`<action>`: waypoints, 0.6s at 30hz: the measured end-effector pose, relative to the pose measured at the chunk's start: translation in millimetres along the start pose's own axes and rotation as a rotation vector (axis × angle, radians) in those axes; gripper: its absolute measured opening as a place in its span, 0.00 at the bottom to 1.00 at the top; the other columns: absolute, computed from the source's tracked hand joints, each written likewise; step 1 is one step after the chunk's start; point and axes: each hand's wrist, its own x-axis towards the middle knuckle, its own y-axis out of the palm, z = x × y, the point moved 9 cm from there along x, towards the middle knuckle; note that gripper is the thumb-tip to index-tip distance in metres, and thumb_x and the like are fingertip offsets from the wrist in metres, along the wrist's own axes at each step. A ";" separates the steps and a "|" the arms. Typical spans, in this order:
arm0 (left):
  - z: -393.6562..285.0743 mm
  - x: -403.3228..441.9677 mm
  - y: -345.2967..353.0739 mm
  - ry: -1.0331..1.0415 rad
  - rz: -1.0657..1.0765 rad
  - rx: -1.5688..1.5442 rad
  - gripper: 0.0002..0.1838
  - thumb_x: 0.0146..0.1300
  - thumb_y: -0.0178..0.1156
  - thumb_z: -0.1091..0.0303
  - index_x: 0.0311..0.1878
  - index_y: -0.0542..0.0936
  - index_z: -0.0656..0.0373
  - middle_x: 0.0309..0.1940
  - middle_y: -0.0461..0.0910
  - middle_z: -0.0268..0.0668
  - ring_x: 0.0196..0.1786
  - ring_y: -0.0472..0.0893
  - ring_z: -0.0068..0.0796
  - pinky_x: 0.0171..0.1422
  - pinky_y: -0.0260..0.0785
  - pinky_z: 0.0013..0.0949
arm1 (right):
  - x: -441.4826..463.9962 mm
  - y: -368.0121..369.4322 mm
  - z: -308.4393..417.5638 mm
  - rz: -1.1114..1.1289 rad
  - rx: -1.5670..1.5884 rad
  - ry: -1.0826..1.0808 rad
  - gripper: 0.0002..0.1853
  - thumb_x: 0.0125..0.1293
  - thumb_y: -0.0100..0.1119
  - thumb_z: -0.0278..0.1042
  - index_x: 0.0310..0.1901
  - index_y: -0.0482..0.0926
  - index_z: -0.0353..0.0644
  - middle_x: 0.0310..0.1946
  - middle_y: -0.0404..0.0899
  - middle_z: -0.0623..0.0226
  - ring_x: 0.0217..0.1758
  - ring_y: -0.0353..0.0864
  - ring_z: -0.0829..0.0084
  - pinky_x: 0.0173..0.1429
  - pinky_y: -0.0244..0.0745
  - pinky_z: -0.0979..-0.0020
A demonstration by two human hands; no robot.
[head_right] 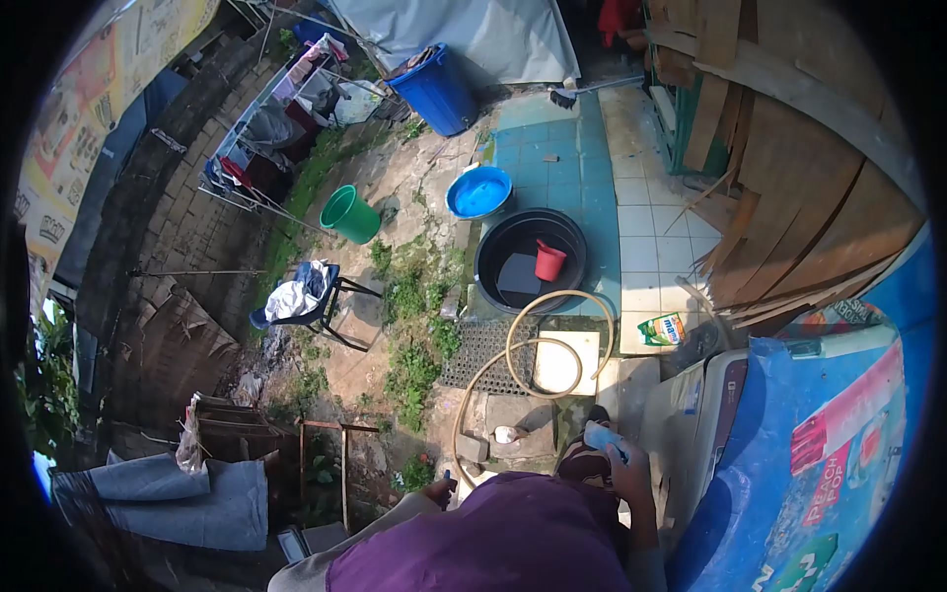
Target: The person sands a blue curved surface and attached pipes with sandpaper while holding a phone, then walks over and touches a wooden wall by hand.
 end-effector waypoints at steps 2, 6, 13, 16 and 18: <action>-94.1 6.5 3.8 0.196 0.009 0.073 0.12 0.51 0.62 0.54 0.28 0.77 0.51 0.26 0.73 0.31 0.29 0.71 0.27 0.33 0.62 0.32 | 9.3 -17.0 8.6 -0.057 -0.010 -0.029 0.16 0.67 0.59 0.38 0.43 0.82 0.29 0.35 0.83 0.42 0.39 0.84 0.51 0.46 0.75 0.60; -242.9 3.0 19.7 0.464 -0.216 0.359 0.15 0.53 0.62 0.53 0.33 0.78 0.54 0.27 0.74 0.29 0.30 0.71 0.26 0.35 0.62 0.33 | 22.3 -37.4 24.9 -0.079 0.014 -0.035 0.16 0.67 0.59 0.38 0.43 0.82 0.29 0.35 0.83 0.44 0.39 0.83 0.51 0.46 0.74 0.61; -275.9 67.6 77.3 0.517 0.371 0.299 0.10 0.62 0.54 0.50 0.34 0.74 0.44 0.26 0.68 0.23 0.27 0.65 0.20 0.34 0.60 0.30 | 70.6 -69.4 75.6 -0.124 0.089 -0.018 0.16 0.68 0.62 0.39 0.44 0.83 0.32 0.32 0.83 0.54 0.36 0.81 0.66 0.44 0.73 0.66; -214.0 98.8 64.7 -0.039 0.124 -0.009 0.13 0.63 0.58 0.49 0.37 0.78 0.47 0.27 0.72 0.26 0.27 0.70 0.24 0.33 0.65 0.35 | 97.8 -104.6 110.0 -0.315 0.048 -0.014 0.15 0.68 0.62 0.38 0.46 0.83 0.33 0.34 0.83 0.55 0.37 0.81 0.65 0.46 0.73 0.66; -242.1 93.3 65.1 -0.013 0.155 0.062 0.12 0.62 0.59 0.50 0.36 0.78 0.48 0.26 0.71 0.26 0.27 0.70 0.25 0.32 0.65 0.35 | 113.2 -119.5 122.8 -0.444 0.117 -0.046 0.14 0.69 0.62 0.36 0.47 0.83 0.33 0.37 0.84 0.57 0.40 0.82 0.67 0.49 0.73 0.67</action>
